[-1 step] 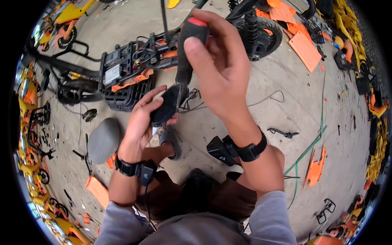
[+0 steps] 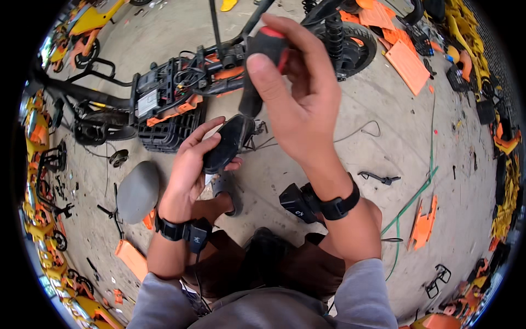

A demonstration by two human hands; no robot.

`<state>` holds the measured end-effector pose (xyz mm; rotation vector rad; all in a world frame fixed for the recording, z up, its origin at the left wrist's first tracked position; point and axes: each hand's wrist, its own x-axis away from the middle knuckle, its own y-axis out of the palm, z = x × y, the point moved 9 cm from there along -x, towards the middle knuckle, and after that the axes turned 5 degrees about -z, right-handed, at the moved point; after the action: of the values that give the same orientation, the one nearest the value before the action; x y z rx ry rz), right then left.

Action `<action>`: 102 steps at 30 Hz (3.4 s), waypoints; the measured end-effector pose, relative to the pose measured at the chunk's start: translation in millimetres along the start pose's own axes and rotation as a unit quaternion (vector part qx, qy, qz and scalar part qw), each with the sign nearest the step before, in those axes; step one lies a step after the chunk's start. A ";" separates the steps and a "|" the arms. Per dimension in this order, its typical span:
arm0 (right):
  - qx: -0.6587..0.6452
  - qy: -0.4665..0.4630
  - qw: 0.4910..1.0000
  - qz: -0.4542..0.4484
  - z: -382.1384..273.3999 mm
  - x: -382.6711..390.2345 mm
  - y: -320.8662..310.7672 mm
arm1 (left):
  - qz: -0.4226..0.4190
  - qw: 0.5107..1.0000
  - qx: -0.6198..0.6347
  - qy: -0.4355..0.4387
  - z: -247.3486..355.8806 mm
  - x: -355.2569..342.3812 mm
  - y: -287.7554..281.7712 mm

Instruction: The person uses a screwdriver to pry open a black plastic scooter part, then repeatedly inserts and removes a metal bracket from the scooter frame while holding the part.

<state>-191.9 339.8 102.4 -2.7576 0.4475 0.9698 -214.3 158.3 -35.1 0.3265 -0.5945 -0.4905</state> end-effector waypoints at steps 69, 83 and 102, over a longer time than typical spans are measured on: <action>0.014 -0.020 1.000 -0.010 -31.7 41.4 -55.9 | -0.063 0.990 -0.113 -0.053 -44.8 -31.4 33.5; 0.029 -0.115 0.988 0.095 -41.3 46.1 -48.6 | -0.053 0.992 -0.107 -0.044 -44.4 -28.0 42.6; 0.148 -0.024 0.978 0.148 -50.1 43.4 -42.4 | -0.039 0.996 -0.084 -0.017 -31.5 -21.3 23.3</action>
<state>-116.4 356.5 116.5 -2.4382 0.9326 0.9386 -202.7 193.9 -59.4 0.1823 -0.5709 -0.6184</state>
